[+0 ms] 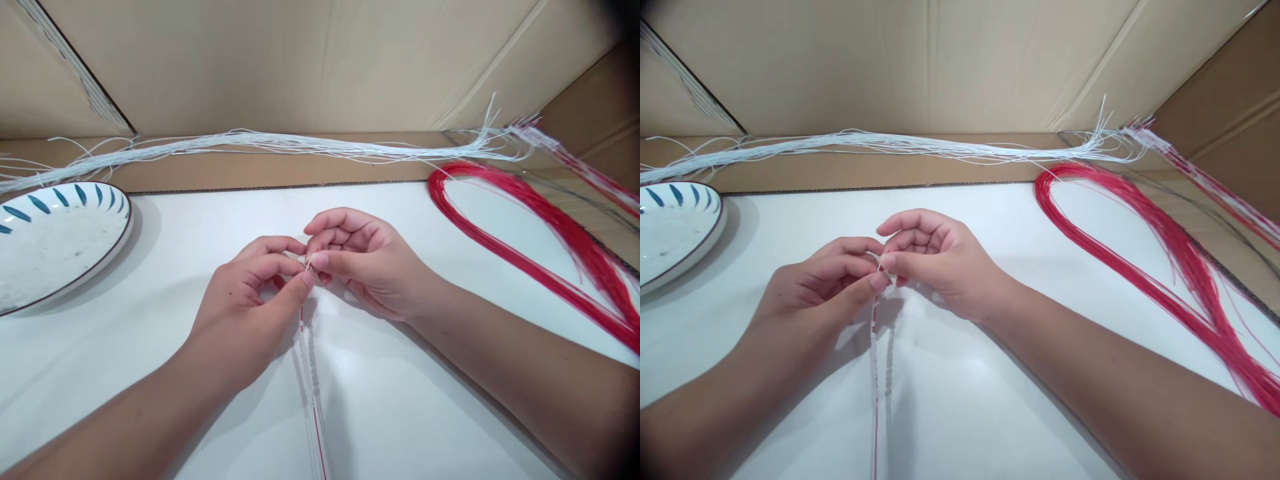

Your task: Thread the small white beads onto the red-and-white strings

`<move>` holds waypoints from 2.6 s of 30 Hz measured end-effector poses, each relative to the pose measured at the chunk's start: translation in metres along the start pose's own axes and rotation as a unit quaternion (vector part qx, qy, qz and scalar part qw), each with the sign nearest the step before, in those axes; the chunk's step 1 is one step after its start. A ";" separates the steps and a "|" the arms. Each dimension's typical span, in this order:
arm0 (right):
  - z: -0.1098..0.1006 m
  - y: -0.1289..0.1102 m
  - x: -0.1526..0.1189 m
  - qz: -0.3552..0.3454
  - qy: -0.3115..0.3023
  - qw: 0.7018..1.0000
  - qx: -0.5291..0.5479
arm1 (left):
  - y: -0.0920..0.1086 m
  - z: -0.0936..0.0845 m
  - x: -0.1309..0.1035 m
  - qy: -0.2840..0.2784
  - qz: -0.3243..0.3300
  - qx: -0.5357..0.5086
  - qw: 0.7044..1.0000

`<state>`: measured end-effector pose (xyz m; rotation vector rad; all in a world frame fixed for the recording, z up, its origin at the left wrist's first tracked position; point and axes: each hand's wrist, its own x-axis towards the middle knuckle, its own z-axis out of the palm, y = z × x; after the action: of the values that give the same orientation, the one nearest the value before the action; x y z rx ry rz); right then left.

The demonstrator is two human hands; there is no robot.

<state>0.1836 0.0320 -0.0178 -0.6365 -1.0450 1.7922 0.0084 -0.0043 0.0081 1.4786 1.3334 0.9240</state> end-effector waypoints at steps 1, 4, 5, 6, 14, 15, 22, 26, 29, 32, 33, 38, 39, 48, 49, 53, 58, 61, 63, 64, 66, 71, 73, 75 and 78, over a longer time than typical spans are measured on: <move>-0.002 0.001 0.000 0.003 -0.017 1.000 -0.002 | 0.001 0.000 0.000 0.004 -0.003 0.003 1.000; -0.005 0.001 0.001 0.024 -0.057 0.998 0.000 | 0.003 0.001 0.000 0.008 -0.009 0.010 1.000; -0.006 0.001 0.002 0.029 -0.056 0.998 0.005 | 0.003 0.001 0.000 0.008 -0.011 0.006 1.000; -0.005 0.000 0.002 0.032 -0.050 0.998 0.008 | 0.003 0.001 0.000 0.007 -0.014 0.000 1.000; -0.001 -0.004 0.001 0.069 -0.025 0.997 -0.020 | 0.005 0.003 -0.003 0.016 -0.013 -0.008 1.000; -0.002 -0.005 0.002 0.075 -0.032 0.996 -0.023 | 0.005 0.003 -0.003 0.018 -0.014 -0.007 1.000; -0.004 -0.005 0.005 0.064 -0.019 0.998 -0.011 | 0.007 0.004 -0.004 0.019 -0.017 -0.017 1.000; -0.003 -0.004 0.005 0.057 0.000 0.998 -0.022 | 0.008 0.003 -0.004 0.015 -0.029 -0.005 0.999; -0.004 -0.003 0.005 0.051 0.004 0.998 -0.027 | 0.007 0.002 -0.004 0.016 -0.039 -0.001 0.999; -0.005 -0.003 0.005 0.047 0.002 0.999 -0.028 | 0.006 0.002 -0.004 0.016 -0.032 0.007 0.999; -0.005 -0.003 0.005 0.047 0.001 0.998 -0.029 | 0.006 0.002 -0.003 0.016 -0.031 0.008 0.999; -0.005 -0.002 0.005 0.045 -0.006 0.998 -0.033 | 0.005 0.001 -0.003 0.009 -0.034 0.009 0.999; -0.005 -0.002 0.005 0.045 -0.007 0.998 -0.033 | 0.005 0.001 -0.003 0.008 -0.033 0.011 0.999; -0.003 -0.003 0.004 0.053 0.002 0.998 -0.032 | 0.007 0.000 -0.003 0.001 -0.043 0.004 0.999; -0.003 -0.003 0.004 0.054 0.002 0.998 -0.035 | 0.007 0.000 -0.003 -0.001 -0.044 0.003 0.999; -0.002 -0.004 0.004 0.057 -0.009 0.997 -0.047 | 0.008 0.000 -0.002 -0.005 -0.049 -0.005 0.999; -0.001 -0.005 0.003 0.054 -0.007 0.997 -0.058 | 0.008 0.000 -0.002 -0.007 -0.051 -0.007 0.999; 0.000 -0.005 0.003 0.051 0.003 0.997 -0.055 | 0.007 0.001 -0.003 -0.007 -0.055 -0.030 0.998; 0.001 -0.006 0.002 0.052 0.001 0.997 -0.049 | 0.007 0.002 -0.003 -0.013 -0.049 -0.039 0.998; 0.002 -0.006 0.002 0.054 0.001 0.997 -0.051 | 0.007 0.002 -0.004 -0.018 -0.047 -0.038 0.998; 0.003 -0.005 0.001 0.057 -0.004 0.997 -0.060 | 0.007 0.003 -0.004 -0.027 -0.044 -0.027 0.998; 0.004 -0.004 0.001 0.037 -0.004 0.998 -0.051 | 0.008 0.002 -0.005 -0.030 -0.036 -0.007 0.999; 0.003 -0.003 0.001 0.036 0.011 0.998 -0.053 | 0.008 0.002 -0.004 -0.021 -0.032 -0.007 0.999; 0.003 -0.002 0.002 0.034 0.019 0.998 -0.051 | 0.009 0.002 -0.004 -0.015 -0.025 -0.003 1.000; 0.002 -0.002 0.002 0.023 0.027 0.999 -0.042 | 0.009 0.001 -0.003 -0.027 -0.020 0.000 0.999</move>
<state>0.1817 0.0328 -0.0152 -0.7613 -1.0805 1.7678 0.0121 -0.0074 0.0164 1.4609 1.3190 0.8537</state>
